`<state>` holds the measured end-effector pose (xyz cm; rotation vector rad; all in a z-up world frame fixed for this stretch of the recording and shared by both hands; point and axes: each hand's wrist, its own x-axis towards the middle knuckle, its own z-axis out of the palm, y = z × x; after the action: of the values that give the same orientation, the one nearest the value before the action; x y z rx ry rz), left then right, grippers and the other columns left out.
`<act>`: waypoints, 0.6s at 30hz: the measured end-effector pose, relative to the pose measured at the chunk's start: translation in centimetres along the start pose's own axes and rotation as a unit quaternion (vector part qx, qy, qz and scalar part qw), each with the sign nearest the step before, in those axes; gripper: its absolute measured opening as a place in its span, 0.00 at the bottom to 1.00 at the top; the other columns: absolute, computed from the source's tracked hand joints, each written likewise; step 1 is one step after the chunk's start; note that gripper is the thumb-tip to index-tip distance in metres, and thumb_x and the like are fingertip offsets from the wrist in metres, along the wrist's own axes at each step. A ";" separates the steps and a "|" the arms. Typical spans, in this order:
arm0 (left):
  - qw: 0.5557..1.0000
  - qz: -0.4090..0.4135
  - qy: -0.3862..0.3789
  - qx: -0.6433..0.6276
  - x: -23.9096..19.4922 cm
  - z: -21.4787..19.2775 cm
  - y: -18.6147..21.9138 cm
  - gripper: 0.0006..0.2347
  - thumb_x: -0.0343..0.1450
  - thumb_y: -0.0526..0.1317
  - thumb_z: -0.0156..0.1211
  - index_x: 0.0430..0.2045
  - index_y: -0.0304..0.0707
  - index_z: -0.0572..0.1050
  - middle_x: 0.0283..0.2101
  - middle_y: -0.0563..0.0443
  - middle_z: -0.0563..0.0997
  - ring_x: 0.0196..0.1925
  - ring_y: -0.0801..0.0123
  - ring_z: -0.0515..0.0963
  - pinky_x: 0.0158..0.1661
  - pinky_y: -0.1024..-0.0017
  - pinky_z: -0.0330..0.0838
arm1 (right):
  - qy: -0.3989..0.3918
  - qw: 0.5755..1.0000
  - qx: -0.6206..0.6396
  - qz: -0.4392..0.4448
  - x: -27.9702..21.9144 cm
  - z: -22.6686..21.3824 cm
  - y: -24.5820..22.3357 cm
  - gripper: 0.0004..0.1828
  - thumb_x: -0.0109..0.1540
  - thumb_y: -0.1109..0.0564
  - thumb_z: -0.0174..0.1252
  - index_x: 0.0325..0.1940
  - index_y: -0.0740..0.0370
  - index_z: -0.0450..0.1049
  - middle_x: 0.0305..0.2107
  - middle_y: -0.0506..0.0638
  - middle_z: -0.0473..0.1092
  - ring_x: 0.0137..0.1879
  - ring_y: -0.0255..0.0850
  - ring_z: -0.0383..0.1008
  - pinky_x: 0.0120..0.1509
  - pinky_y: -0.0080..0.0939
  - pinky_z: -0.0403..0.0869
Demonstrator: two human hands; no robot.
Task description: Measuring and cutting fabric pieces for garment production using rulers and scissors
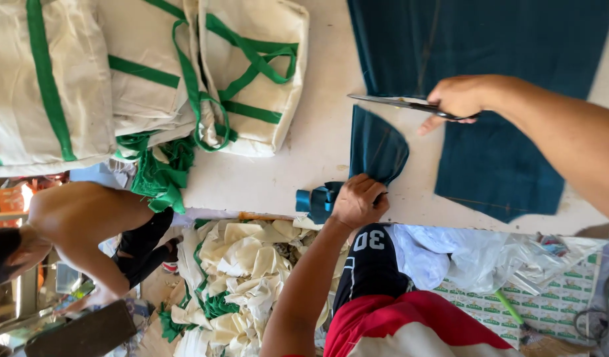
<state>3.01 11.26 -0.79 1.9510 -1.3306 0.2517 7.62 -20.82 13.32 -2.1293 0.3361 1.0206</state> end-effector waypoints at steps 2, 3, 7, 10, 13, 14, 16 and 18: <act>1.000 0.009 -0.025 0.005 -0.8 -1.8 2.1 0.04 0.65 0.41 0.57 0.19 0.49 0.71 0.17 0.58 0.68 0.21 0.65 0.74 0.28 0.68 0.73 | 0.036 0.999 -0.003 -0.002 -2.4 1.6 0.4 0.20 0.55 0.47 0.71 0.23 0.68 0.78 0.08 0.62 0.68 0.15 0.50 0.72 0.17 0.45 0.73; 0.999 0.020 -0.043 0.016 -0.8 -2.3 2.8 0.05 0.65 0.41 0.56 0.18 0.51 0.69 0.15 0.59 0.66 0.18 0.65 0.73 0.25 0.69 0.72 | 0.075 0.997 -0.014 -0.009 -3.6 2.0 0.8 0.15 0.58 0.50 0.64 0.26 0.66 0.84 0.08 0.62 0.69 0.17 0.51 0.76 0.19 0.47 0.76; 0.991 0.055 -0.122 -0.012 -10.1 -5.0 7.8 0.04 0.59 0.36 0.57 0.17 0.44 0.69 0.17 0.51 0.69 0.18 0.57 0.72 0.18 0.61 0.63 | 0.086 0.996 0.024 0.009 -14.7 11.0 8.6 0.25 0.54 0.36 0.74 0.24 0.59 0.77 0.13 0.51 0.66 0.23 0.41 0.65 0.30 0.42 0.60; 0.975 -0.077 -0.205 0.044 -21.8 -4.5 7.1 0.03 0.63 0.42 0.59 0.23 0.49 0.74 0.19 0.50 0.76 0.21 0.55 0.77 0.18 0.56 0.66 | 0.102 0.973 0.201 -0.042 -23.2 22.6 18.7 0.11 0.59 0.56 0.71 0.25 0.57 0.77 0.21 0.46 0.79 0.33 0.37 0.86 0.45 0.40 0.80; 0.867 -0.366 -0.287 0.180 -30.1 -3.8 7.3 0.08 0.62 0.51 0.55 0.25 0.54 0.76 0.18 0.40 0.80 0.25 0.37 0.80 0.27 0.42 0.71 | 0.133 0.928 0.343 0.058 -32.0 35.5 27.0 0.11 0.58 0.65 0.71 0.23 0.66 0.77 0.16 0.54 0.74 0.46 0.44 0.95 0.52 0.47 0.86; 0.805 -0.435 -0.371 0.159 -31.0 -3.9 8.2 0.12 0.66 0.54 0.56 0.30 0.48 0.77 0.27 0.37 0.82 0.32 0.37 0.82 0.32 0.43 0.73 | 0.135 0.937 0.283 0.155 -34.6 39.3 29.0 0.08 0.62 0.61 0.64 0.28 0.61 0.82 0.17 0.52 0.76 0.37 0.42 0.85 0.46 0.43 0.76; 0.730 -0.491 -0.453 0.141 -32.0 -4.6 9.4 0.17 0.70 0.56 0.56 0.34 0.42 0.78 0.37 0.34 0.84 0.39 0.37 0.83 0.38 0.43 0.75 | 0.139 0.930 0.231 0.249 -38.2 45.8 31.8 0.14 0.67 0.57 0.57 0.33 0.58 0.87 0.19 0.51 0.79 0.28 0.39 0.75 0.40 0.39 0.66; 0.648 -0.499 -0.557 0.147 -31.8 -3.3 10.8 0.21 0.60 0.46 0.54 0.45 0.42 0.81 0.47 0.32 0.82 0.52 0.35 0.80 0.50 0.46 0.75 | 0.267 0.798 0.493 0.222 -42.1 51.9 34.2 0.18 0.58 0.62 0.72 0.23 0.80 0.74 0.13 0.65 0.63 0.19 0.52 0.61 0.28 0.51 0.57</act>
<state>-19.55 34.33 -10.56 2.9165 -0.5069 -1.5928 -66.41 -10.55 6.41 -1.3020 1.3637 0.2647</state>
